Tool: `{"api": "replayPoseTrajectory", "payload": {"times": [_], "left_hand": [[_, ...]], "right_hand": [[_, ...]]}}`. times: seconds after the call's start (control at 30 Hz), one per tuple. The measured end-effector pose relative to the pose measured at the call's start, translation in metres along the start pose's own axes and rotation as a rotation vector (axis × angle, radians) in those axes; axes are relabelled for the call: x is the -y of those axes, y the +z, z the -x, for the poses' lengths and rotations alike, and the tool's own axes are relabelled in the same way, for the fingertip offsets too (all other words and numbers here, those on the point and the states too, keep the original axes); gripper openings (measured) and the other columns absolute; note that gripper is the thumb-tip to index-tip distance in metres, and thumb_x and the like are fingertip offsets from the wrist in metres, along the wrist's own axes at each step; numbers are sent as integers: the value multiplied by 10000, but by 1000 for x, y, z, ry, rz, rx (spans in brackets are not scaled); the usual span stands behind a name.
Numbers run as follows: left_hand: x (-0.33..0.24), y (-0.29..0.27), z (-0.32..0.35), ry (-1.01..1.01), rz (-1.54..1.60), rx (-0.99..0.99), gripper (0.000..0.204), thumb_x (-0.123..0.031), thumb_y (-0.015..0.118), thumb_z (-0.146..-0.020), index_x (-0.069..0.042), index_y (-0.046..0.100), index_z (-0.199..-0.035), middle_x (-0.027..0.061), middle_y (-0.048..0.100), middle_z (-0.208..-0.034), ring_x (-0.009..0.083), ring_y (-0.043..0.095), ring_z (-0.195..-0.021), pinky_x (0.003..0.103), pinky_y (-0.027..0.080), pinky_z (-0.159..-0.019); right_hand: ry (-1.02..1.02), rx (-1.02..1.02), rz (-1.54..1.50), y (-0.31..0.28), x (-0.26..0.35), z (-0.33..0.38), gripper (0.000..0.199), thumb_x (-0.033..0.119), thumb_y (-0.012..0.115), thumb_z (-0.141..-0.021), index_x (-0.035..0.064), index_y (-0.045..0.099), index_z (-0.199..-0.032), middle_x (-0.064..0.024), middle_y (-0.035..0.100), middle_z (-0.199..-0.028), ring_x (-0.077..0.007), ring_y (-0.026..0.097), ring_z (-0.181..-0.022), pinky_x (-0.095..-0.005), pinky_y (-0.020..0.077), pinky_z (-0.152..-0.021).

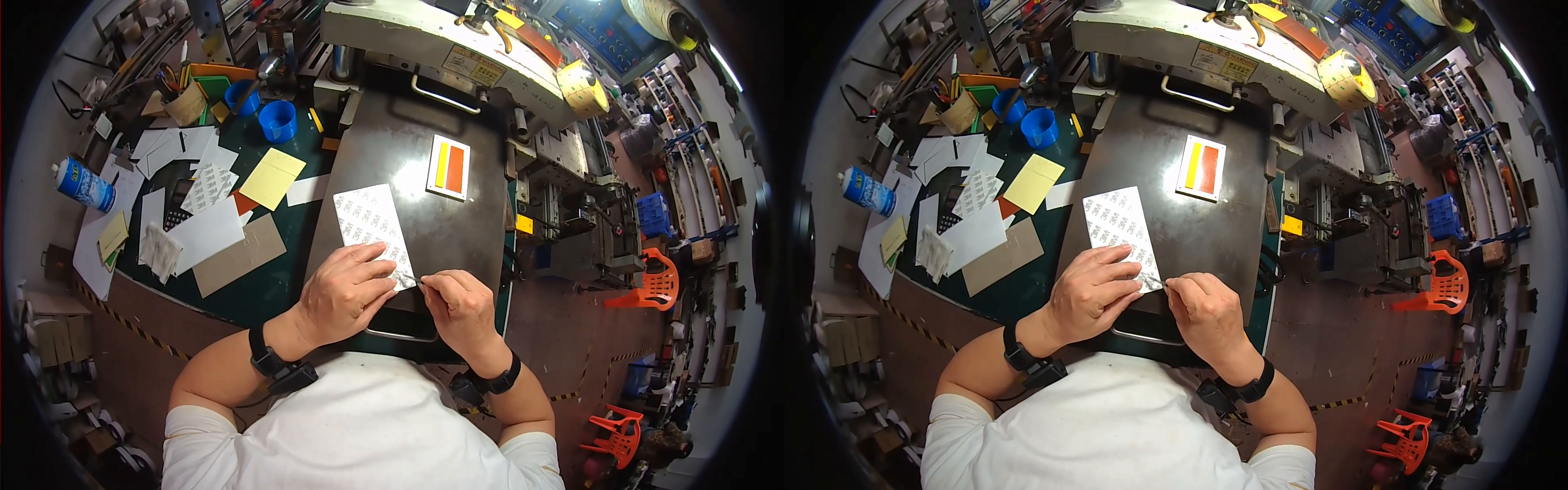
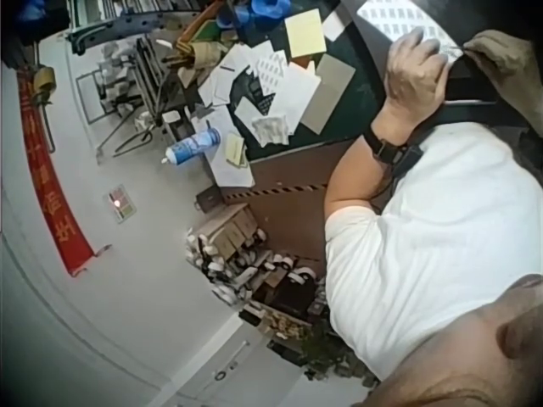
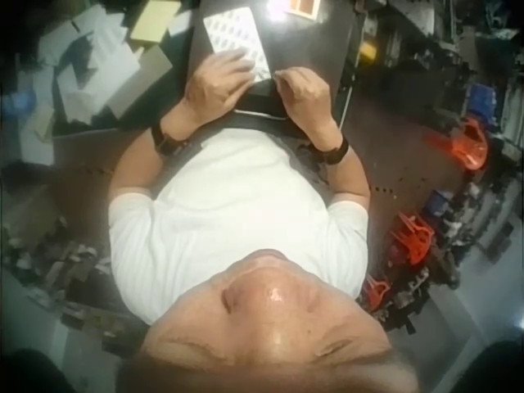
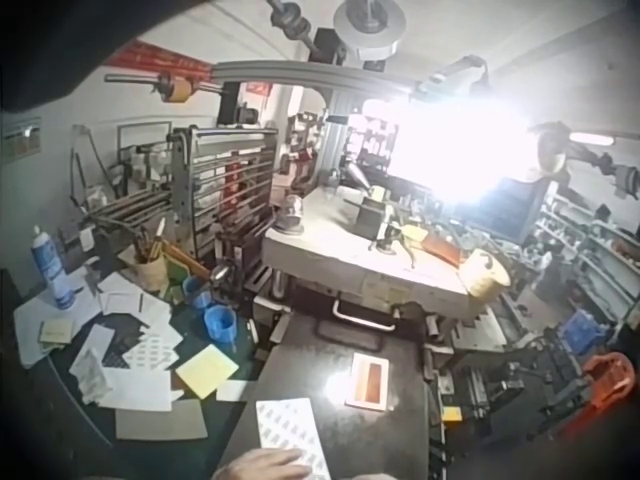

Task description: The person operates a machine by turning a handle and pressing buttons, then places a sticker sheet onto the machine bed. They use a small tool to peel a layer from the sheet, walk to a table, and fold a paper by hand.

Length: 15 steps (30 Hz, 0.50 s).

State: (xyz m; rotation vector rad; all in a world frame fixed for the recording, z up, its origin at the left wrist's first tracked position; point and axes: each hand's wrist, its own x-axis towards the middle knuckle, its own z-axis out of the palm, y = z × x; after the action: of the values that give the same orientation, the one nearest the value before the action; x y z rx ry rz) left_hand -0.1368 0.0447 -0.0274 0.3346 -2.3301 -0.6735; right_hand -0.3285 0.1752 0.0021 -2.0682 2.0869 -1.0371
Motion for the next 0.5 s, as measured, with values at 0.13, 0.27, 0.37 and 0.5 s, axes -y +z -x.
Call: {"api": "replayPoseTrajectory", "payload": {"times": [0.13, 0.27, 0.37, 0.5], "left_hand": [[0, 0, 0, 1, 1, 1, 119, -77, 850, -848, -50, 828, -962, 116, 792, -1133, 334, 702, -1227, 465, 535, -1053], [-1, 0, 1, -21, 18, -16, 132, -66, 854, -840, -39, 814, -963, 122, 789, -1129, 335, 702, -1227, 468, 535, -1055], [-3, 0, 0, -66, 54, -42, 139, -51, 857, -831, -29, 800, -956, 127, 786, -1118, 336, 702, -1224, 472, 536, -1057], [-3, -1, 0, -50, 56, -71, 148, -23, 860, -813, -19, 781, -938, 130, 781, -1096, 339, 707, -1213, 476, 539, -1060]], "right_hand": [[10, 24, -14, -2, 0, 1, 127, -9, 806, -844, 24, 728, -938, -113, 739, -880, -295, 722, -801, -380, 590, -712], [39, 24, -75, -3, 2, 3, 103, 4, 803, -857, 15, 736, -934, -122, 738, -866, -301, 722, -777, -381, 587, -702], [105, 60, -139, -4, 8, 4, 92, 23, 805, -866, 10, 742, -932, -130, 737, -857, -307, 720, -760, -383, 584, -696], [187, 84, -229, -1, 17, 3, 90, 48, 808, -877, 6, 748, -929, -138, 735, -847, -315, 718, -742, -386, 580, -687]]}}
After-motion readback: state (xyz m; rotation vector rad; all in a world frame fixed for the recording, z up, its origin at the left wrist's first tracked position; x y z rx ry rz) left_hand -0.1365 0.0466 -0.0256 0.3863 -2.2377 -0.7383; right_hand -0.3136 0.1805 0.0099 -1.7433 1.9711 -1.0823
